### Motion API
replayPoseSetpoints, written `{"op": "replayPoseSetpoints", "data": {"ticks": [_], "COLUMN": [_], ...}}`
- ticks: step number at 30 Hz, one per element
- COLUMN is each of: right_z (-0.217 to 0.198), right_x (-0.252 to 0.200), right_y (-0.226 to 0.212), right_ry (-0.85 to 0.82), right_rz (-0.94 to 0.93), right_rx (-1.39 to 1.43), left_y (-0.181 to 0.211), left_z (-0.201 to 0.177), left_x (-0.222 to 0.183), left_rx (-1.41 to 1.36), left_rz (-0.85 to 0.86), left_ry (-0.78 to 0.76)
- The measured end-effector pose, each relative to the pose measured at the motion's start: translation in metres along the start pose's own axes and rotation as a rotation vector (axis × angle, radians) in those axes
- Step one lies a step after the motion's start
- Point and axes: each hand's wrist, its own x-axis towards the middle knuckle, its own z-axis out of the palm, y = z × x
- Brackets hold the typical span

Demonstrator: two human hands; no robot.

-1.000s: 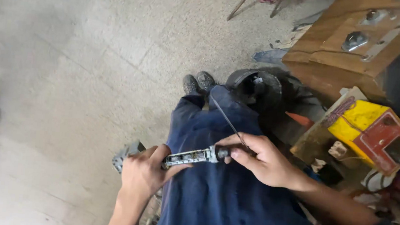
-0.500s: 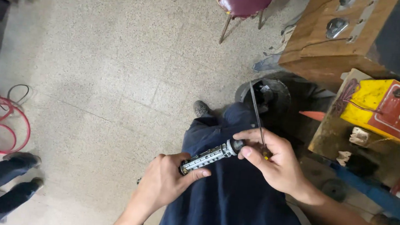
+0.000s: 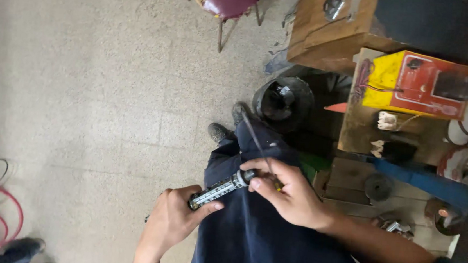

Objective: Repairing a small mechanical component using a screwdriver, pliers, and a metal rod

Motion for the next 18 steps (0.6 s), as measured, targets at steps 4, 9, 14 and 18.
{"op": "replayPoseSetpoints", "data": {"ticks": [4,9,14,18], "right_z": [0.012,0.014,0.006,0.004], "right_x": [0.002,0.013,0.013,0.012], "right_y": [-0.002,0.000,0.006,0.010], "right_ry": [-0.022,-0.096,-0.039,0.012], "right_rz": [-0.037,-0.089,-0.066,-0.109], "right_rx": [0.015,0.018,0.056,0.050], "left_y": [-0.017,-0.047,-0.039,-0.023], "left_z": [0.006,0.024,0.015,0.005], "left_x": [0.001,0.012,0.026,0.024], "left_rx": [0.094,0.112,0.040,0.149], "left_rz": [-0.078,-0.250,-0.108,-0.105], "left_ry": [0.038,0.060,0.014,-0.014]}}
